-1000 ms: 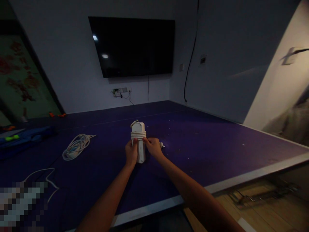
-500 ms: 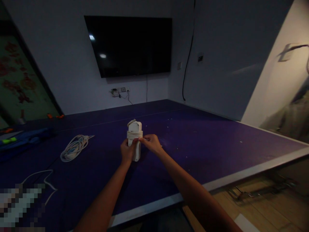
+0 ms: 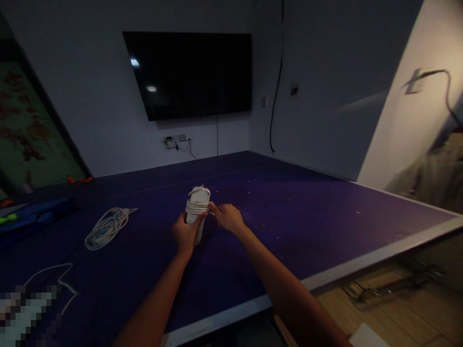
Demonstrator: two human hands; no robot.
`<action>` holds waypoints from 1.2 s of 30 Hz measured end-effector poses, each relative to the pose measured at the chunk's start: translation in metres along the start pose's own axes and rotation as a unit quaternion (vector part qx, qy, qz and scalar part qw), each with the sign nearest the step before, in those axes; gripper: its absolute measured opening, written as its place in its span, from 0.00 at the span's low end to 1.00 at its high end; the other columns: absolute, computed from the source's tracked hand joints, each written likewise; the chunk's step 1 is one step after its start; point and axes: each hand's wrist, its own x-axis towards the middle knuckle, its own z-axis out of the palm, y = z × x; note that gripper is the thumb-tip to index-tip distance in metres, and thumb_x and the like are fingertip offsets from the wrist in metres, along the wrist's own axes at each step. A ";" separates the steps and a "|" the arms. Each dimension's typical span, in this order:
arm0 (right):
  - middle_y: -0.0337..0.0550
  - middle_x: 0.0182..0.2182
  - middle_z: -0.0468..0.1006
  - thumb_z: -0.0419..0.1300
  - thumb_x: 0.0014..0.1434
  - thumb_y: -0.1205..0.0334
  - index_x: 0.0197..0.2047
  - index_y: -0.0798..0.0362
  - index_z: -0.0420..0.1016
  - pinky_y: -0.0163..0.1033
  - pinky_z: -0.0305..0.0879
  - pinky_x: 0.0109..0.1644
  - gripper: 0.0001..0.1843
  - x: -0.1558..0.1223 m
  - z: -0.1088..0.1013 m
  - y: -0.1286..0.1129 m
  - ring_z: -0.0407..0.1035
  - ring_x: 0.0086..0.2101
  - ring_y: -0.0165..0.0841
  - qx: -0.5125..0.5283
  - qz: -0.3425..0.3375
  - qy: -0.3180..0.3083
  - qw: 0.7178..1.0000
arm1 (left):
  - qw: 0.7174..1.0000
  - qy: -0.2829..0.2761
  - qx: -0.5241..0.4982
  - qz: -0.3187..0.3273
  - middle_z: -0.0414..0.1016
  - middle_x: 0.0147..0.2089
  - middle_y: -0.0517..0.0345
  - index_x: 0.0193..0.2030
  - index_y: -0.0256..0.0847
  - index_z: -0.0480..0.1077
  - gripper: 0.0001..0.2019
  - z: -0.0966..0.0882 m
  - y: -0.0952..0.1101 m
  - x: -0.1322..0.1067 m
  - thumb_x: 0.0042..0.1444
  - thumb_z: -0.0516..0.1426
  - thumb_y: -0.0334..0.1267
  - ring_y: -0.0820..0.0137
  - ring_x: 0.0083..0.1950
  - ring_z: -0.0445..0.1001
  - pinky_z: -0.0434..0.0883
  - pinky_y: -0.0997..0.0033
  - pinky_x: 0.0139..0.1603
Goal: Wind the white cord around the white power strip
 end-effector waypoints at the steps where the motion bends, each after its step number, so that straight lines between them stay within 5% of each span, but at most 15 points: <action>1: 0.47 0.24 0.78 0.33 0.64 0.39 0.27 0.54 0.77 0.32 0.56 0.30 0.40 -0.001 -0.001 -0.001 0.72 0.29 0.32 -0.011 0.000 -0.001 1.000 | 1.000 0.002 0.017 -0.007 0.78 0.33 0.46 0.38 0.37 0.74 0.31 0.000 0.001 0.000 0.41 0.57 0.65 0.60 0.32 0.74 0.61 0.70 0.29; 9: 0.45 0.20 0.75 0.39 0.62 0.36 0.23 0.54 0.76 0.33 0.47 0.25 0.37 -0.007 0.012 -0.010 0.66 0.22 0.29 -0.008 -0.075 0.011 0.997 | 0.997 0.021 0.067 -0.022 0.77 0.35 0.40 0.40 0.37 0.73 0.30 -0.004 -0.001 -0.004 0.45 0.55 0.64 0.56 0.34 0.75 0.57 0.70 0.27; 17: 0.49 0.23 0.77 0.53 0.51 0.32 0.26 0.53 0.78 0.35 0.47 0.24 0.31 -0.014 0.024 -0.018 0.70 0.25 0.34 0.009 -0.030 0.058 0.998 | 0.998 0.021 0.034 0.038 0.77 0.33 0.48 0.42 0.39 0.71 0.24 -0.001 -0.010 -0.010 0.46 0.57 0.57 0.60 0.33 0.74 0.58 0.71 0.29; 24: 0.48 0.21 0.76 0.55 0.47 0.30 0.22 0.53 0.75 0.35 0.46 0.24 0.32 -0.014 0.021 -0.017 0.69 0.24 0.34 0.048 0.015 0.102 0.994 | 0.992 0.001 0.036 0.119 0.77 0.39 0.43 0.50 0.36 0.69 0.28 0.002 -0.006 -0.011 0.48 0.56 0.55 0.58 0.40 0.75 0.64 0.68 0.36; 30: 0.37 0.14 0.63 0.55 0.49 0.33 0.16 0.55 0.67 0.32 0.40 0.22 0.31 -0.003 0.019 -0.003 0.56 0.18 0.25 0.108 0.028 0.158 0.981 | 0.976 -0.100 -0.168 0.092 0.76 0.46 0.44 0.51 0.38 0.69 0.28 0.005 0.003 -0.010 0.46 0.59 0.52 0.58 0.47 0.74 0.67 0.64 0.46; 36: 0.33 0.12 0.52 0.54 0.50 0.36 0.14 0.55 0.62 0.32 0.37 0.21 0.31 0.002 0.022 0.006 0.49 0.17 0.22 0.179 0.022 0.181 0.967 | 0.886 -0.168 -0.424 -0.077 0.77 0.43 0.46 0.40 0.35 0.73 0.29 0.014 -0.002 0.000 0.43 0.58 0.61 0.62 0.44 0.75 0.69 0.66 0.44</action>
